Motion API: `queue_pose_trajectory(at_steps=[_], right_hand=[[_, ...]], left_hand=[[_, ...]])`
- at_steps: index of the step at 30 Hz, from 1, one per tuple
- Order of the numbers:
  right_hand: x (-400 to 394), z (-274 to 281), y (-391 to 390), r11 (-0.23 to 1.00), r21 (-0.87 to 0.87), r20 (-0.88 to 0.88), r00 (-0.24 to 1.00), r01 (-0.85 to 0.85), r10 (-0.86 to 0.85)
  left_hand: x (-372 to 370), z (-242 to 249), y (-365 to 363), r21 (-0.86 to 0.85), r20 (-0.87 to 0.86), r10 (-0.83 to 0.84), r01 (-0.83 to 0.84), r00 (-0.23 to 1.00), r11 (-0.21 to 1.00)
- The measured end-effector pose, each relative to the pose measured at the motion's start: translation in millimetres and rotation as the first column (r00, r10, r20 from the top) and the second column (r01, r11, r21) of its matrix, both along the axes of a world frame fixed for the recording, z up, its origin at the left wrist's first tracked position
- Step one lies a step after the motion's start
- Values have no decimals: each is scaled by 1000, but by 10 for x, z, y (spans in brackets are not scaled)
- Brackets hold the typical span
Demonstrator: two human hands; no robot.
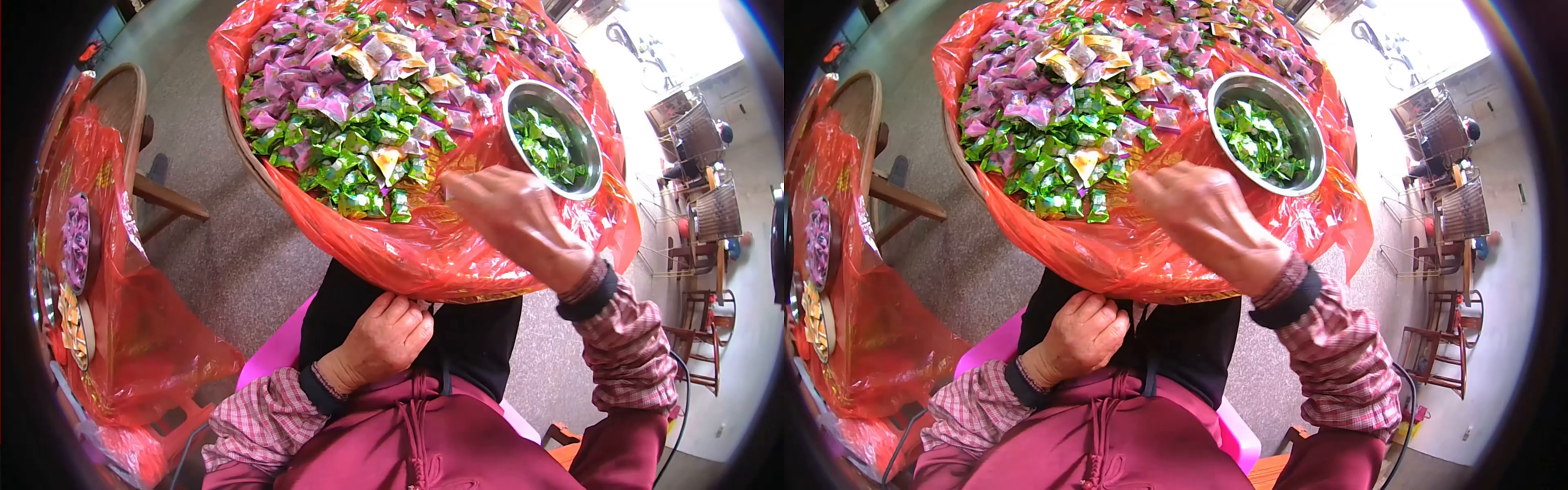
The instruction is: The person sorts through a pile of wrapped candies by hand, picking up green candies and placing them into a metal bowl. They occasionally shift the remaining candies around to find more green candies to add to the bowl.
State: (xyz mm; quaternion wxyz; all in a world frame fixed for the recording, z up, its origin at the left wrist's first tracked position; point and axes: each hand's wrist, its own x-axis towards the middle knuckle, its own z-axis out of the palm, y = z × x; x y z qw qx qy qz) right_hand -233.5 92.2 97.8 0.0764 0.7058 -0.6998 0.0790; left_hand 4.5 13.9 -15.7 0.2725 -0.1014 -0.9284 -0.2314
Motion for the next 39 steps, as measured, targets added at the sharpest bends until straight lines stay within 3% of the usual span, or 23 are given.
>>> queue_pose_trajectory(at_steps=[3, 6, 8, 12, 18, 21, 25, 27, 30, 31, 34, 35, 37, 39], right_hand=[[133, -197, -211, 988, 101, -53, 991, -114, 120], [215, -296, -314, 981, 136, -75, 986, -139, 150], [257, -347, -378, 960, 247, -115, 980, -131, 163], [283, -462, -424, 958, 247, -180, 965, -143, 191], [296, -312, -300, 965, 221, -95, 981, -143, 167], [185, -120, -122, 995, -13, -90, 991, -102, 100], [-299, 57, 197, 971, -160, -211, 955, 175, -207], [-628, 143, 309, 948, -222, -246, 927, 229, -282], [-747, 245, 425, 876, -168, -141, 868, 452, -475], [-717, 237, 411, 875, -170, -141, 867, 454, -477], [-484, 152, 255, 950, -135, -77, 953, 281, -293], [-335, 132, 169, 954, -11, -49, 953, 300, -300], [-160, -29, -15, 992, -110, -34, 997, 59, -63], [-68, -174, -182, 1000, -23, -45, 999, 4, -5]], left_hand=[[-4, -40, 7, -17, -49, 19, -20, 999, 1000], [8, -6, 15, -10, -23, 30, -30, 999, 999], [6, -2, 9, -8, -22, 29, -29, 999, 1000], [9, 10, 6, -11, -4, 19, -19, 1000, 1000], [8, -5, 8, -14, -2, 19, -19, 1000, 1000], [5, 20, 0, 1, 27, 1, -1, 1000, 1000], [-9, 32, 14, 4, 32, -8, 8, 999, 1000], [-12, 25, 15, -10, 23, -1, 1, 1000, 1000], [-18, 5, 17, 11, 18, -17, 17, 1000, 1000], [-20, 2, 17, 9, 16, -19, 19, 1000, 1000], [-19, 0, 25, 3, 20, -19, 18, 1000, 1000], [-19, 0, 26, 0, 16, -17, 17, 1000, 1000], [-15, -2, 23, -5, 12, -16, 16, 1000, 1000], [-11, -3, 18, -1, -7, -5, 5, 1000, 1000]])
